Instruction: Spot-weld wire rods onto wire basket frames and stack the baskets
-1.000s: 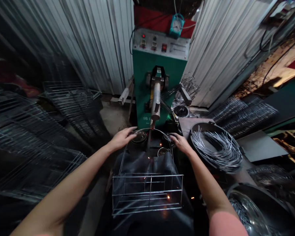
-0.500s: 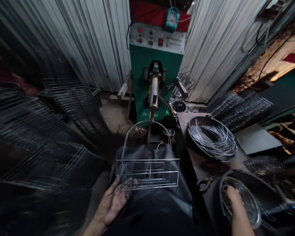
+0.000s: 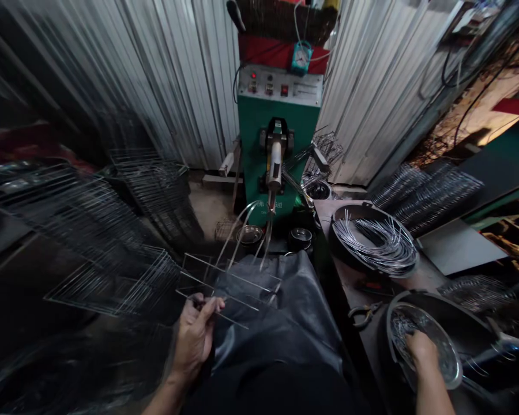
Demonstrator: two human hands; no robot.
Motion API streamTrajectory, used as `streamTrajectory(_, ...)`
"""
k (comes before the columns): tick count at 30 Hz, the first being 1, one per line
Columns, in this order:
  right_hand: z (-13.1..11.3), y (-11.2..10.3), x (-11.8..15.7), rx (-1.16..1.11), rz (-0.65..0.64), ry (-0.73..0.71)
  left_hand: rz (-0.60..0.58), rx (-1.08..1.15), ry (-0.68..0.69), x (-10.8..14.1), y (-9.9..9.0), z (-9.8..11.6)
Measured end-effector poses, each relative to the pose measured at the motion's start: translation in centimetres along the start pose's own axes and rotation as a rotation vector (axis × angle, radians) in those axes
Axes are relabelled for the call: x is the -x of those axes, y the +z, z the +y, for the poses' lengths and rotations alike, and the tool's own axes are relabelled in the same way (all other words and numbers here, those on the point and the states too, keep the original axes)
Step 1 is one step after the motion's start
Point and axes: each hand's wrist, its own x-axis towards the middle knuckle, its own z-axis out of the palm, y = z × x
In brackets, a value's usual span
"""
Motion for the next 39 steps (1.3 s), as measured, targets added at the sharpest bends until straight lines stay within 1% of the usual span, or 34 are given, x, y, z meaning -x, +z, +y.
streamTrajectory(2,-1.0,-1.7,0.6,-0.025,0.015,0.023,-0.055,-0.135,0.154,-0.1,-0.2,-0.4)
streamTrajectory(3,-2.1,-2.9,1.1,-0.062,0.020,0.018,-0.074,-0.198,0.206,-0.3,-0.1,-0.6)
streamTrajectory(4,-3.5,-4.2,1.6,-0.138,0.055,-0.033,-0.091,-0.247,0.243,-0.6,0.2,-0.9)
streamTrajectory(5,-5.5,-5.6,2.3,-0.242,0.081,-0.114,-0.103,-0.279,0.267,-1.0,0.5,-1.1)
streamTrajectory(6,-7.8,-7.0,3.1,-0.356,0.087,-0.213,-0.115,-0.298,0.278,-1.3,1.0,-1.3)
streamTrajectory(7,-10.4,-8.2,4.0,-0.488,0.069,-0.351,-0.128,-0.306,0.279,-1.7,1.5,-1.4)
streamTrajectory(9,-16.4,-10.2,5.8,-0.683,-0.067,-0.626,-0.162,-0.315,0.262,-2.4,2.6,-1.7)
streamTrajectory(10,-19.5,-10.7,6.7,-0.743,-0.137,-0.715,-0.181,-0.320,0.246,-2.6,3.1,-1.8)
streamTrajectory(12,-25.4,-11.2,8.0,-0.834,-0.262,-0.843,-0.213,-0.333,0.208,-3.1,3.8,-2.2)
streamTrajectory(14,-30.3,-11.0,8.9,-0.919,-0.345,-0.909,-0.227,-0.347,0.183,-3.4,4.1,-2.6)
streamTrajectory(15,-32.2,-10.7,9.1,-0.966,-0.388,-0.923,-0.227,-0.354,0.176,-3.7,4.2,-2.7)
streamTrajectory(17,-34.9,-9.9,9.5,-1.057,-0.483,-0.917,-0.221,-0.367,0.170,-4.2,4.0,-2.9)
streamTrajectory(19,-36.5,-8.9,9.7,-1.151,-0.577,-0.873,-0.211,-0.375,0.164,-4.9,3.8,-2.8)
streamTrajectory(21,-37.6,-7.8,9.9,-1.259,-0.644,-0.793,-0.206,-0.382,0.156,-5.6,3.7,-2.6)
streamTrajectory(24,-38.9,-6.4,10.0,-1.421,-0.687,-0.652,-0.194,-0.388,0.129,-6.6,3.7,-2.3)
streamTrajectory(26,-39.8,-5.7,9.8,-1.479,-0.693,-0.589,-0.188,-0.379,0.094,-7.1,3.9,-2.3)
streamTrajectory(30,-41.2,-5.3,9.0,-1.517,-0.719,-0.545,-0.194,-0.351,0.047,-8.2,4.0,-2.6)
streamTrajectory(34,-42.0,-4.9,8.7,-1.572,-0.760,-0.490,-0.188,-0.361,0.014,-9.1,3.8,-3.4)
streamTrajectory(36,-42.1,-4.4,8.8,-1.567,-0.759,-0.491,-0.179,-0.373,0.002,-9.2,3.6,-3.8)
streamTrajectory(39,-41.8,-3.6,9.1,-1.552,-0.724,-0.543,-0.174,-0.405,-0.025,-9.0,3.0,-4.0)
